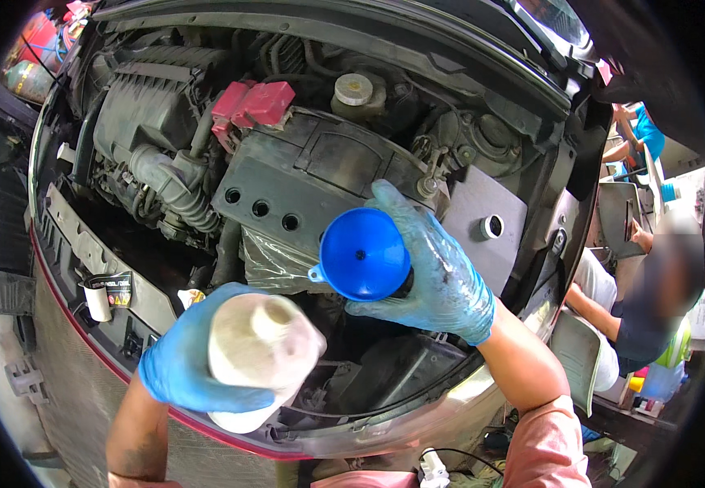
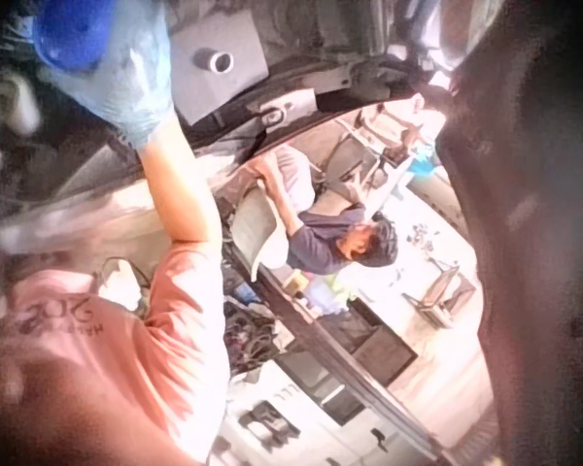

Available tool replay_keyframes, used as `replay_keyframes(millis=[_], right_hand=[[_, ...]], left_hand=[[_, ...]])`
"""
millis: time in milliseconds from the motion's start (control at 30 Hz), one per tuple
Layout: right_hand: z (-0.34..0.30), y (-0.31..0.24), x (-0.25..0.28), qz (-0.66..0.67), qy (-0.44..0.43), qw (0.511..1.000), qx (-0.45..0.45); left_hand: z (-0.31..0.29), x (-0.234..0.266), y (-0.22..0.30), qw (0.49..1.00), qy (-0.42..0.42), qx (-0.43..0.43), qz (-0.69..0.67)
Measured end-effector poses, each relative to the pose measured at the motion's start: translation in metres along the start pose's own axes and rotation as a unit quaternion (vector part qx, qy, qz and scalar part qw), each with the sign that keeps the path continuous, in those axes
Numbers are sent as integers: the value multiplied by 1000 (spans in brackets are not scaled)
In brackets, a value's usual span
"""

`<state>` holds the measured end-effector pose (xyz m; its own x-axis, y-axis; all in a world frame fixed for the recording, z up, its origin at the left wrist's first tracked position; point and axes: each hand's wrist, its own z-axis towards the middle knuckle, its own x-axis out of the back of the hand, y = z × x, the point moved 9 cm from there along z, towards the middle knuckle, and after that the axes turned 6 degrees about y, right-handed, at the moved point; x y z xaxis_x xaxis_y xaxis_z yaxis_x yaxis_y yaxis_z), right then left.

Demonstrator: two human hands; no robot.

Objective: The person pours engine oil from a white plastic bottle into a car's engine using a blue funnel. The hood is open, and the person repeatedly refills the funnel to transfer the oil into the engine.

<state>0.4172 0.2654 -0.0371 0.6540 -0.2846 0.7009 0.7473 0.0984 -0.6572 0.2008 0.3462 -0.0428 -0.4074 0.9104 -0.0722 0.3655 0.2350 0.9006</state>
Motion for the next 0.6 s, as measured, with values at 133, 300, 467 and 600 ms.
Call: replay_keyframes(millis=[133, 300, 467, 600], right_hand=[[1, -7, 2, 6, 41, 998, 45], [0, -12, 6, -9, 65, 995, 74], [-1, -14, 7, -20, 67, 994, 82], [0, -11, 9, 7, 79, 994, 74]], left_hand=[[31, -18, 5, 998, -47, 38, 1], [42, -20, -6, 988, -81, 130, 8], [46, -31, 3, 979, -117, 142, -90], [48, -35, 9, 978, -123, 135, -98]])
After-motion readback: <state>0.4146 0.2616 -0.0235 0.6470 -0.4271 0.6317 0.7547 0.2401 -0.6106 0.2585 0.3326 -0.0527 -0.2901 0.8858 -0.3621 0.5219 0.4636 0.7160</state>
